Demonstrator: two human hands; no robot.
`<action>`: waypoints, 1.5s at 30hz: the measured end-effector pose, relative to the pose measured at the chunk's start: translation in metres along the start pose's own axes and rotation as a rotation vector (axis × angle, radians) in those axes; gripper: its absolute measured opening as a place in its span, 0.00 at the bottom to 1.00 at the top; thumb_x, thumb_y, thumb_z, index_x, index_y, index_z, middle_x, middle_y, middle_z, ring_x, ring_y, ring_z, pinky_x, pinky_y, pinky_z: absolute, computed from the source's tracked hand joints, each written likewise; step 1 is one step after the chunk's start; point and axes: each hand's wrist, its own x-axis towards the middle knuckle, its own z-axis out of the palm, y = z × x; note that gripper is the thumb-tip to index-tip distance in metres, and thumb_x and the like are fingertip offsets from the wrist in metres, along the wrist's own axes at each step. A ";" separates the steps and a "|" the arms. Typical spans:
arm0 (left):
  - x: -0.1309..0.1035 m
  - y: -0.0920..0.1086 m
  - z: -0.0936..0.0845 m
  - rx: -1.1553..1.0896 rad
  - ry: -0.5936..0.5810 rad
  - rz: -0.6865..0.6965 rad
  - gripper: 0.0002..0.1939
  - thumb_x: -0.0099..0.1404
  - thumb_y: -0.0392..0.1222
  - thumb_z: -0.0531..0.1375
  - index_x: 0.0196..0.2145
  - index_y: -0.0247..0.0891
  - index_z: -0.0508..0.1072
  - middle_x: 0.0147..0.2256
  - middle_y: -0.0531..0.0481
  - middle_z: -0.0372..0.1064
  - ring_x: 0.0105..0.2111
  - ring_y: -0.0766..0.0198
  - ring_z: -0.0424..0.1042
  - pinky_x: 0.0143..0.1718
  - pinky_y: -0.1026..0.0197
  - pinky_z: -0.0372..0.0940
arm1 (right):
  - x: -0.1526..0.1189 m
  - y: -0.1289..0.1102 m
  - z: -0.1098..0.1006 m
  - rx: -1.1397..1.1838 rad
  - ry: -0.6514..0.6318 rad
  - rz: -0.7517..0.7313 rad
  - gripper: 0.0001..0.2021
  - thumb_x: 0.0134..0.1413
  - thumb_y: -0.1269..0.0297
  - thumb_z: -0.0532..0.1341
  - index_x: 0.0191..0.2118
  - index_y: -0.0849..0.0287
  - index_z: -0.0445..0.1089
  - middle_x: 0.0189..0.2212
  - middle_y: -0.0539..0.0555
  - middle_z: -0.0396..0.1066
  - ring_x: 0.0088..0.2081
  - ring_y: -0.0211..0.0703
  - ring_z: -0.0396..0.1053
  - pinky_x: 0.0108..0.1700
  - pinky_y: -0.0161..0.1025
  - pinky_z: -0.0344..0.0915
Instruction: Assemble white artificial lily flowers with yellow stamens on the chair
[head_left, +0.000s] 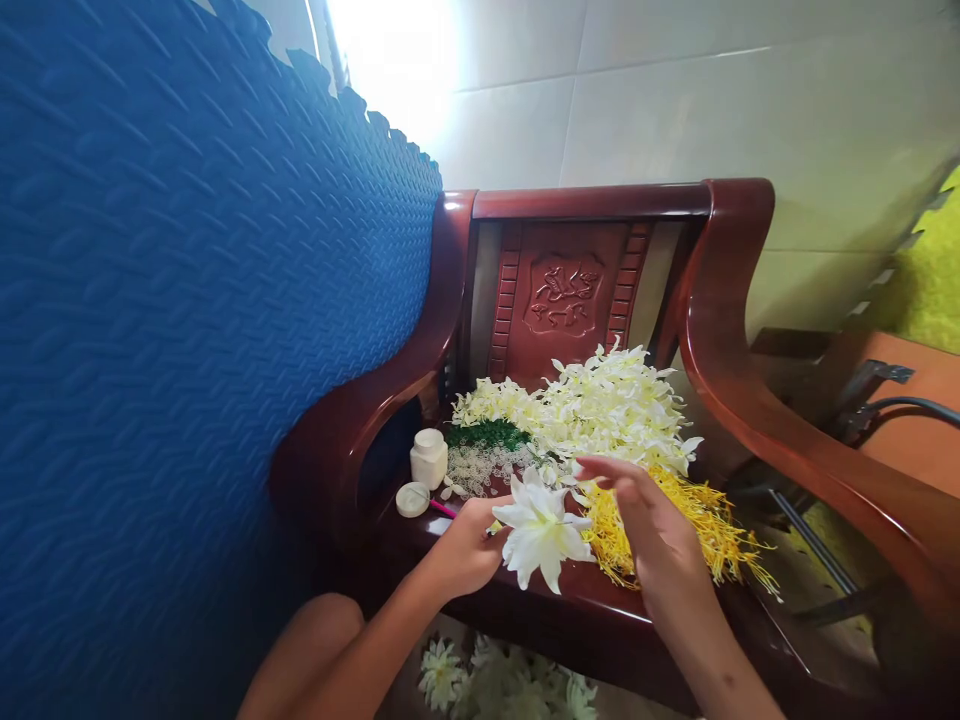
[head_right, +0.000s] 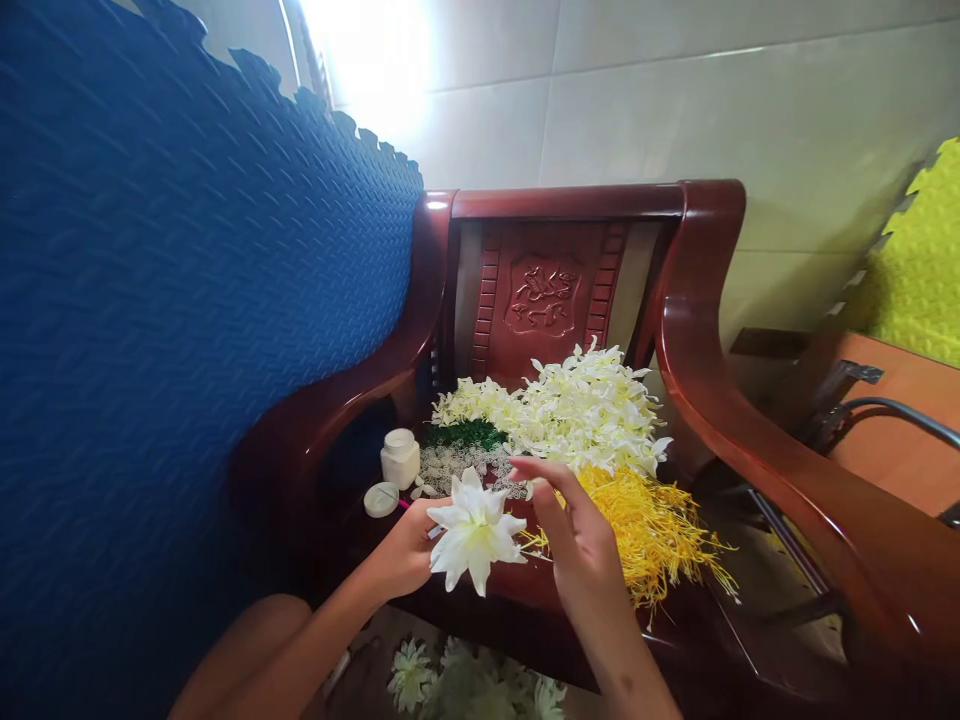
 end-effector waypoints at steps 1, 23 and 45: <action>0.000 0.000 0.000 -0.002 -0.009 0.001 0.09 0.63 0.32 0.55 0.35 0.31 0.77 0.33 0.46 0.73 0.36 0.60 0.69 0.40 0.63 0.62 | 0.007 -0.002 -0.001 -0.014 -0.076 0.055 0.19 0.59 0.46 0.55 0.47 0.51 0.71 0.44 0.53 0.73 0.42 0.47 0.71 0.40 0.38 0.69; 0.000 -0.001 0.001 0.037 -0.075 0.011 0.09 0.58 0.27 0.56 0.31 0.31 0.76 0.30 0.50 0.72 0.33 0.65 0.66 0.36 0.66 0.60 | 0.029 0.012 -0.002 0.305 -0.400 0.153 0.13 0.54 0.59 0.65 0.46 0.51 0.69 0.39 0.52 0.73 0.43 0.42 0.69 0.40 0.36 0.66; -0.001 -0.006 -0.001 0.275 -0.118 0.019 0.11 0.60 0.26 0.53 0.31 0.33 0.74 0.30 0.49 0.72 0.30 0.65 0.67 0.35 0.66 0.60 | 0.023 -0.002 -0.007 -0.042 -0.423 -0.041 0.15 0.59 0.57 0.59 0.51 0.49 0.69 0.40 0.54 0.73 0.43 0.47 0.71 0.38 0.40 0.72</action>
